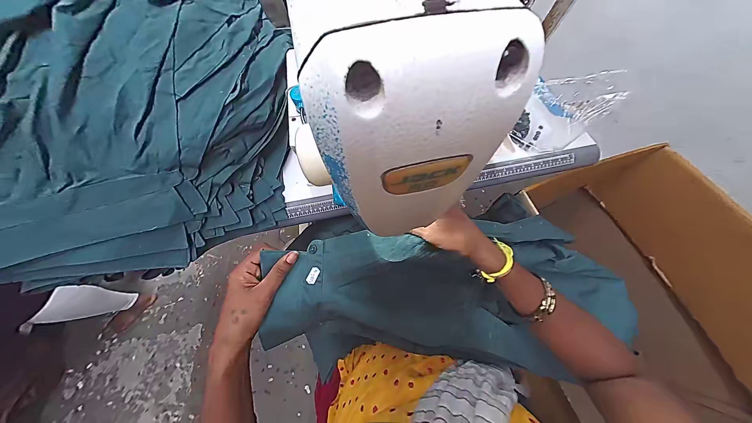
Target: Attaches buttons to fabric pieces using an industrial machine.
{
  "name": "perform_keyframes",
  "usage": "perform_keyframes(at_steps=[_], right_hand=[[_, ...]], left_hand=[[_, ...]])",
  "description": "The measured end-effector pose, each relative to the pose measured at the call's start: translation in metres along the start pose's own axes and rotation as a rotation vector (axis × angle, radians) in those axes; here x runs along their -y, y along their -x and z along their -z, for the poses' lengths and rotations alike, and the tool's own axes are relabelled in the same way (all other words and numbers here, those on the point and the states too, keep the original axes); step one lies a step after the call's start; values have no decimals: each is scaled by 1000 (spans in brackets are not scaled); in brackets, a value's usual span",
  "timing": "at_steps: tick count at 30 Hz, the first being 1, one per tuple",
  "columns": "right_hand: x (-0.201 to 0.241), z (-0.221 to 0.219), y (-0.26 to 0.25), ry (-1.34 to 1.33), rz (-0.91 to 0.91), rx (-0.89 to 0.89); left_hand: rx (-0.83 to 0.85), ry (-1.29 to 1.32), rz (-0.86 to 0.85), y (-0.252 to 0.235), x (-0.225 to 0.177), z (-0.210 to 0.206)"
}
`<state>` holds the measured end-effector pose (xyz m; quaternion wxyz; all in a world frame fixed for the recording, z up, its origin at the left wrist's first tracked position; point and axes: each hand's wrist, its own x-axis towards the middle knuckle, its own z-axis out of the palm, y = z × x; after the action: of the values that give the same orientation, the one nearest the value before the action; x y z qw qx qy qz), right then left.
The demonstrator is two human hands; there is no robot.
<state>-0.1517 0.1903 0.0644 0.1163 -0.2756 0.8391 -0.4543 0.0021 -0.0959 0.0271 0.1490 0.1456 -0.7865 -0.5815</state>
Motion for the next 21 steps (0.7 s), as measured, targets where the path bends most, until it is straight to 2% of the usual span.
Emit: perform_keyframes(at_steps=[3, 6, 12, 15, 17, 19, 21], right_hand=[[-20, 16, 4, -69, 111, -72], [-30, 25, 9, -28, 64, -149], [-39, 24, 11, 68, 50, -180], [-51, 39, 6, 261, 51, -217], [-64, 54, 1, 439, 43, -302], [-74, 60, -6, 582, 90, -404], [-77, 58, -15, 650, 153, -445]], left_hand=[[-1, -47, -25, -8, -7, -8], [21, -216, -78, -19, -18, -16], [43, -323, -149, -28, -17, -19], [-2, -628, -215, -26, -14, -27], [0, -778, -345, -22, -16, -38], [40, -789, -465, -21, -17, -53], [68, -632, -457, -19, -18, -73]])
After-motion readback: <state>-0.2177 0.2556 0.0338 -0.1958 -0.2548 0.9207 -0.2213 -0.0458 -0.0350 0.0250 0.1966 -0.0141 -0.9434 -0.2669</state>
